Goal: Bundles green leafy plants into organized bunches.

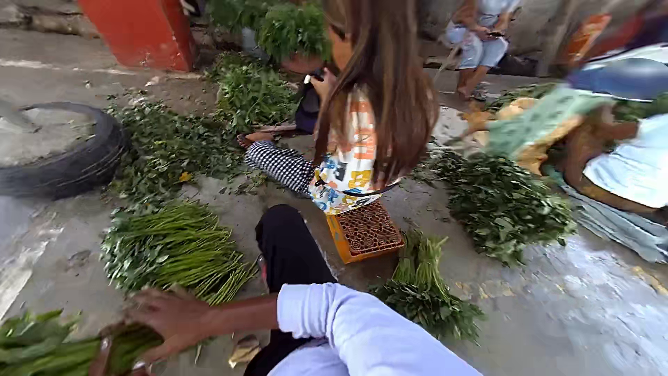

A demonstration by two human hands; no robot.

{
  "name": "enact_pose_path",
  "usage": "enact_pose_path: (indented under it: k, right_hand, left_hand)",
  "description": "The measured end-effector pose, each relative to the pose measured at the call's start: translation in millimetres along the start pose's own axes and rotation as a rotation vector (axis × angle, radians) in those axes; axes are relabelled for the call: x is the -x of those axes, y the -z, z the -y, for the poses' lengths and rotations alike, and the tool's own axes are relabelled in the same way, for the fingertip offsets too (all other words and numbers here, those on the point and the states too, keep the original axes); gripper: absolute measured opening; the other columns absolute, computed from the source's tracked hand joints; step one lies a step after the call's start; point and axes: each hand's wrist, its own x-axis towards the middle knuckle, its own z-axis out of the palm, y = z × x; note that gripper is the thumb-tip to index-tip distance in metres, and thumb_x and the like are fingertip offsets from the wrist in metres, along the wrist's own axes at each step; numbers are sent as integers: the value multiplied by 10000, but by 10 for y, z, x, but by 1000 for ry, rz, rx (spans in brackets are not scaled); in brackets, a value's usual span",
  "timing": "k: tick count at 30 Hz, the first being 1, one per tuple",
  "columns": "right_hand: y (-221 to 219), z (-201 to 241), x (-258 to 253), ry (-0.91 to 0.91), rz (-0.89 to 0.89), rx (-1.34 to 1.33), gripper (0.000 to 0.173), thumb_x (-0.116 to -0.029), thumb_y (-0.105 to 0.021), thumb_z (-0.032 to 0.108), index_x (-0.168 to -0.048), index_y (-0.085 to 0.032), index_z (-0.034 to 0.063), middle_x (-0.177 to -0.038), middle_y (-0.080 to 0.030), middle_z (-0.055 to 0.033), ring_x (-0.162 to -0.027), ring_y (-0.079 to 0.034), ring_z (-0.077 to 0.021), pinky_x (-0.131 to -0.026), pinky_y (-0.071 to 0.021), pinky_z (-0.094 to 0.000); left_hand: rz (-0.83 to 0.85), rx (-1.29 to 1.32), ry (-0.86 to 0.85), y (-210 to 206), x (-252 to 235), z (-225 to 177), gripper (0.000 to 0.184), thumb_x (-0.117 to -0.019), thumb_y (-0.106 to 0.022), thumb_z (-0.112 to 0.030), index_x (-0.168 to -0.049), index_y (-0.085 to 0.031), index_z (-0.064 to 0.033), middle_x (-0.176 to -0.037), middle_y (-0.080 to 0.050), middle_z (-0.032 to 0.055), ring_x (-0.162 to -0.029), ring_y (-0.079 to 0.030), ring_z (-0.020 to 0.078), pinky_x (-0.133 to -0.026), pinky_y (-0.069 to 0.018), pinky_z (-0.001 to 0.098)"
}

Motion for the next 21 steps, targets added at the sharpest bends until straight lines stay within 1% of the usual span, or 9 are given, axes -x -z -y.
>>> enact_pose_path:
  k: [3,5,6,10,12,14,16,18,21]
  right_hand:
    - [37,-26,59,47,168,110,1111,-761,-905,352,-1635,-273,85,-1698,-235,-173,-1591,-152,-341,-1250,-76,-676]
    - [-86,-66,49,40,162,139,1144,-786,-887,341,-1653,-188,76,-1717,-177,-159,-1598,-134,-309,-1264,-89,-645]
    - [-171,-88,38,55,110,148,1136,-795,-878,327,-1649,-181,52,-1717,-163,-173,-1599,-130,-312,-1269,-105,-627]
    - [-298,-282,-77,264,-129,223,1065,-754,-892,264,-1579,-305,-65,-1658,-257,-281,-1553,-252,-409,-1234,-201,-654]
    - [-211,-399,-223,372,-181,282,979,-758,-880,228,-1554,-378,-42,-1631,-341,-254,-1530,-318,-394,-1214,-214,-689]
    - [-78,-453,-355,397,-169,324,956,-739,-865,167,-1556,-401,-8,-1630,-380,-196,-1535,-322,-361,-1208,-188,-713]
    - [9,-461,-356,384,-170,312,952,-724,-859,87,-1554,-403,-7,-1628,-389,-185,-1534,-323,-359,-1222,-181,-692]
    - [-81,-415,-253,337,-265,232,918,-718,-839,34,-1529,-417,-44,-1611,-395,-222,-1522,-339,-375,-1238,-248,-618]
    - [-287,-247,-72,227,-274,93,911,-758,-784,-22,-1546,-334,-105,-1641,-290,-290,-1550,-248,-423,-1248,-231,-620]
  left_hand:
    - [-80,54,-141,-97,-86,18,338,-1051,-460,-47,-1359,-491,89,-1208,-673,152,-1093,-683,207,-968,-573,395]
    - [-289,156,-135,-313,-128,37,339,-1013,-509,10,-1332,-438,98,-1149,-624,211,-1012,-669,248,-897,-591,432]
    - [-355,167,-116,-396,-114,25,324,-1016,-501,-12,-1326,-443,62,-1155,-607,182,-1006,-642,225,-888,-572,411]
    - [-414,216,17,-506,-12,-109,231,-1095,-391,-98,-1158,-576,25,-1011,-620,134,-890,-612,212,-795,-529,367]
    - [-399,317,-9,-498,41,-90,225,-1089,-407,-119,-1088,-599,-3,-953,-630,107,-855,-625,196,-764,-541,354]
    - [-300,448,-49,-503,62,-99,193,-1068,-470,-100,-1111,-630,-1,-1009,-690,108,-926,-681,203,-833,-572,357]
    - [-194,559,-9,-531,45,-115,246,-1071,-481,-101,-1262,-599,1,-1203,-689,133,-1127,-676,233,-1011,-551,415]
    - [-217,567,0,-600,48,-152,243,-1069,-491,-108,-1259,-602,-5,-1206,-690,140,-1129,-679,244,-1001,-558,425]
    - [-277,469,-15,-583,91,-239,250,-1065,-452,-85,-1263,-582,-4,-1202,-699,155,-1131,-683,275,-966,-574,453]
